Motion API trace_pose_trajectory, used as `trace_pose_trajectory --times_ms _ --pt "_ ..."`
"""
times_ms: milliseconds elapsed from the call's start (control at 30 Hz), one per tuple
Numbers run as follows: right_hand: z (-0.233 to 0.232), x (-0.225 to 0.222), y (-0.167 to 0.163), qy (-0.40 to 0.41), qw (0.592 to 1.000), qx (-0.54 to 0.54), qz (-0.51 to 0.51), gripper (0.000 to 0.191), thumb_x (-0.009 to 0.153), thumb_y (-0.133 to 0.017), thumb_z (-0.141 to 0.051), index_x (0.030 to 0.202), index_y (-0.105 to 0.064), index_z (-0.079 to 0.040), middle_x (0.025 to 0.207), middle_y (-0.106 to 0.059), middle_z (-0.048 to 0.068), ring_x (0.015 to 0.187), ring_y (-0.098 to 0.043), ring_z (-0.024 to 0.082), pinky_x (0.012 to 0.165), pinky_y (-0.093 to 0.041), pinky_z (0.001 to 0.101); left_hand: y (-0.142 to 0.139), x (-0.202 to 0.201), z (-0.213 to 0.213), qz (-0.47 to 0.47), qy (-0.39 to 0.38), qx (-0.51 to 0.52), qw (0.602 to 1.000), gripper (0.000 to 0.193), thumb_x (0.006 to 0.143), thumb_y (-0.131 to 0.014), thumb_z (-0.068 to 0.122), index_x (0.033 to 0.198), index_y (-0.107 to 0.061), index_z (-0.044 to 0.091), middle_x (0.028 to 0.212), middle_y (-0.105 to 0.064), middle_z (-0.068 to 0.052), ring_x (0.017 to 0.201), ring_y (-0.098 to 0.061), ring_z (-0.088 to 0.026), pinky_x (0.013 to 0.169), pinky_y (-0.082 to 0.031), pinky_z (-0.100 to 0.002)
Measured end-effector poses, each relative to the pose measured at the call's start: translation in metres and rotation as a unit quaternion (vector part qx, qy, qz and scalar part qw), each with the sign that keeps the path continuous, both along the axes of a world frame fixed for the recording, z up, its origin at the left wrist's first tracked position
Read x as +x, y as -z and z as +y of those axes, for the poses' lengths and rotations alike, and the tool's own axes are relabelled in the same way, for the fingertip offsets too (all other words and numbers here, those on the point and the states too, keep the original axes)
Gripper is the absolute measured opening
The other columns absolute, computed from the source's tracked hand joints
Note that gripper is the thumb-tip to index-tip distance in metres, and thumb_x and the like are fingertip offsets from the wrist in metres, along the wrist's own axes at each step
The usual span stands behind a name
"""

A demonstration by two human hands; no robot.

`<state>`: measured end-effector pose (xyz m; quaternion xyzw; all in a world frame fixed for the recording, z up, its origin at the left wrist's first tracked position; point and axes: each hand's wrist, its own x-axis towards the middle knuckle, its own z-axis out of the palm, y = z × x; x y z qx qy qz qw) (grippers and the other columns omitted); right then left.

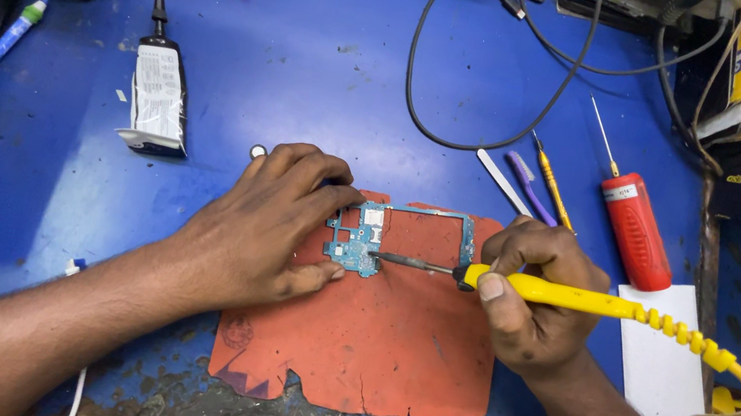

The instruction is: The person uses a yellow soldering iron to apply heat to a small blue circuit board placed on a red mat. They hold the board steady with the left hand while moving the soldering iron tip along specific points on the board. The person repositions the board once to access different areas and continues soldering until the end of the clip.

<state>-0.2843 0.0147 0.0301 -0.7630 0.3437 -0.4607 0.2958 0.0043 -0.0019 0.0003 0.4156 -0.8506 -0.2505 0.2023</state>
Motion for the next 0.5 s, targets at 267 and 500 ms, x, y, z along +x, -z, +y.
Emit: trace_pose_trajectory --times_ms 267,500 --pt "0.001 -0.0007 0.0003 0.013 1.0 -0.007 0.008 0.016 0.1 -0.062 -0.014 0.097 -0.05 -0.005 0.076 -0.058 0.005 0.059 -0.055 0.01 0.057 -0.046 0.0254 0.0003 0.0 -0.0008 0.002 0.006 -0.009 1.0 0.074 0.07 -0.086 0.036 0.131 -0.058 0.006 0.135 -0.047 -0.015 0.131 -0.04 -0.036 0.104 -0.04 -0.055" --pt "0.0025 -0.0011 0.0002 0.027 1.0 -0.009 0.012 0.018 0.102 -0.062 -0.016 0.098 -0.049 -0.004 0.076 -0.059 0.007 0.058 -0.056 0.01 0.055 -0.046 0.0243 0.0004 0.0002 -0.0016 -0.005 0.006 -0.002 1.0 0.073 0.071 -0.086 0.037 0.132 -0.059 0.006 0.134 -0.048 -0.014 0.13 -0.04 -0.035 0.104 -0.041 -0.054"
